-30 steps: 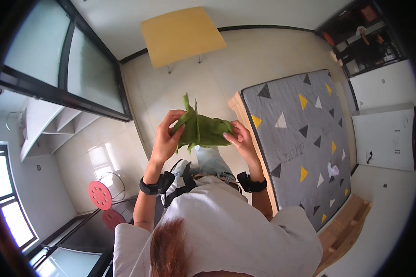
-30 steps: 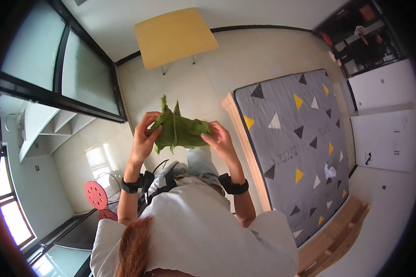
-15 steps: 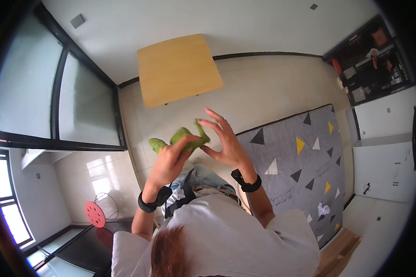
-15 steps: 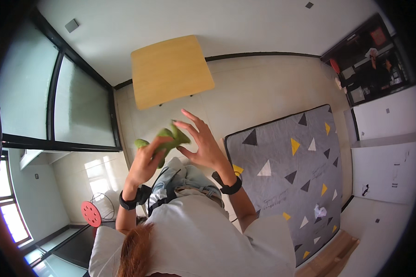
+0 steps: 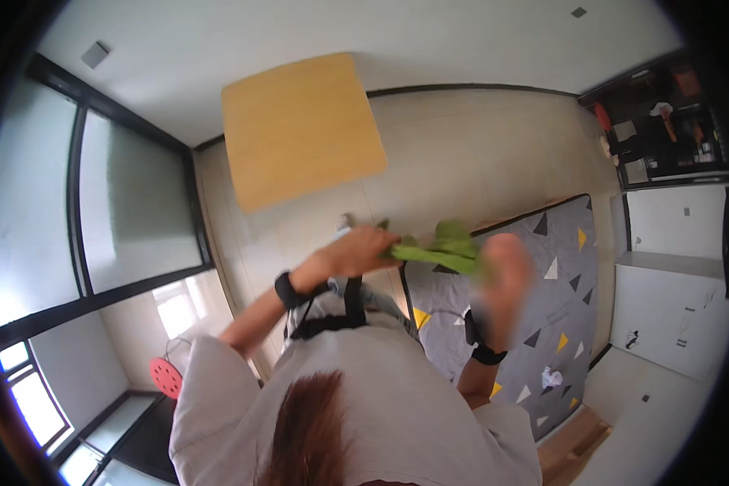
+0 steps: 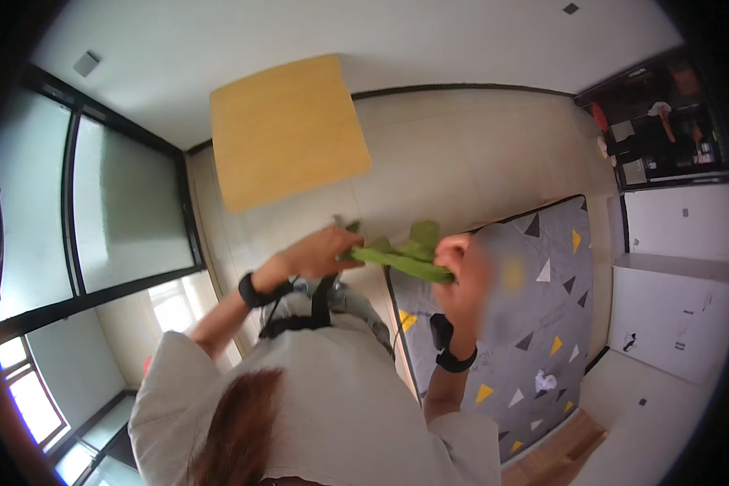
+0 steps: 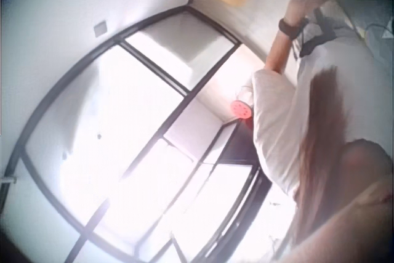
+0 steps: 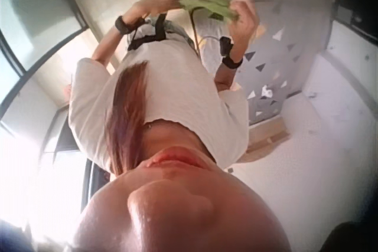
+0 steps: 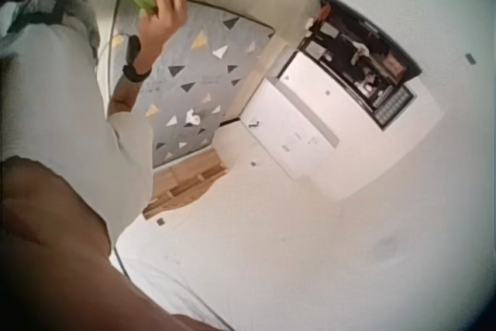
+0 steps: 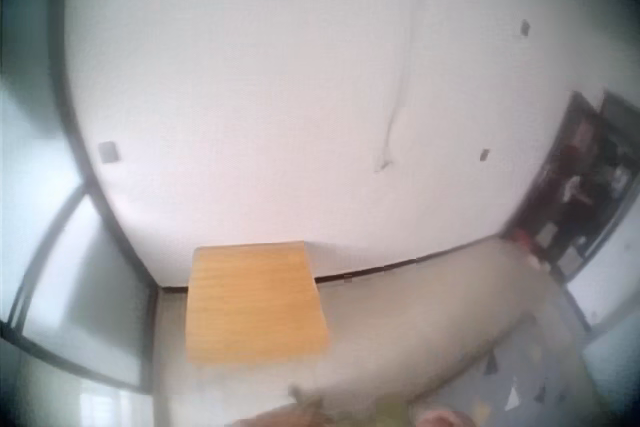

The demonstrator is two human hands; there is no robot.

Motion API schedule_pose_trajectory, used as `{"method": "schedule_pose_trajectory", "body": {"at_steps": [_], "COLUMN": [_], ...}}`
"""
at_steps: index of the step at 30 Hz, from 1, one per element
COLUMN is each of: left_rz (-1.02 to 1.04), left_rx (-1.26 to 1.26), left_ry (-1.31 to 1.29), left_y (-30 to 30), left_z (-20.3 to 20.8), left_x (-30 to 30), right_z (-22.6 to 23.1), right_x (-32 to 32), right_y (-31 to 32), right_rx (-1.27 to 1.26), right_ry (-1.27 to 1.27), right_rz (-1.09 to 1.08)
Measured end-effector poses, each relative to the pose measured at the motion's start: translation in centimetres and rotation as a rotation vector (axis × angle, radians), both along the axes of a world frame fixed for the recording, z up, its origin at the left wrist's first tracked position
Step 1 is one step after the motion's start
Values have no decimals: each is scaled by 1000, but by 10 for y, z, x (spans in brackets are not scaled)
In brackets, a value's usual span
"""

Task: The person wipes a wooden table, a door frame, and a headboard with a cloth, then rinses the cloth in a sink and wipes a glass door and frame.

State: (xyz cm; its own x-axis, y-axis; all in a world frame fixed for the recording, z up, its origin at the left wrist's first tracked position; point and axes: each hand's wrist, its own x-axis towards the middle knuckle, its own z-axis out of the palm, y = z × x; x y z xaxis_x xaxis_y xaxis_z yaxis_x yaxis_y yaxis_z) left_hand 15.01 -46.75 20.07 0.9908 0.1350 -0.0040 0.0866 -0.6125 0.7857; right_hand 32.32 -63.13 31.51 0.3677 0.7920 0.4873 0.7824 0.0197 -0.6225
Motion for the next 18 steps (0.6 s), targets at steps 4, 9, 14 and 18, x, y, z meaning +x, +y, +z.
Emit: {"method": "schedule_pose_trajectory", "body": {"at_steps": [4,9,14,18], "left_rz": [31,239,278,366], "left_rx": [-44,2,21,92], "left_ry": [-77,13,-88,132], "left_y": [70,136,155,169], "left_z": [4,46,74,84], "left_x": [16,6,-4,-23], "right_z": [30,33,20,15], "right_x": [51,103,145,178], "right_y": [24,58,83,115], "right_rx": [-10,-241,-300,-349], "right_ry": [-73,71,209,273], "right_rz": [-117,-48,192,348]}}
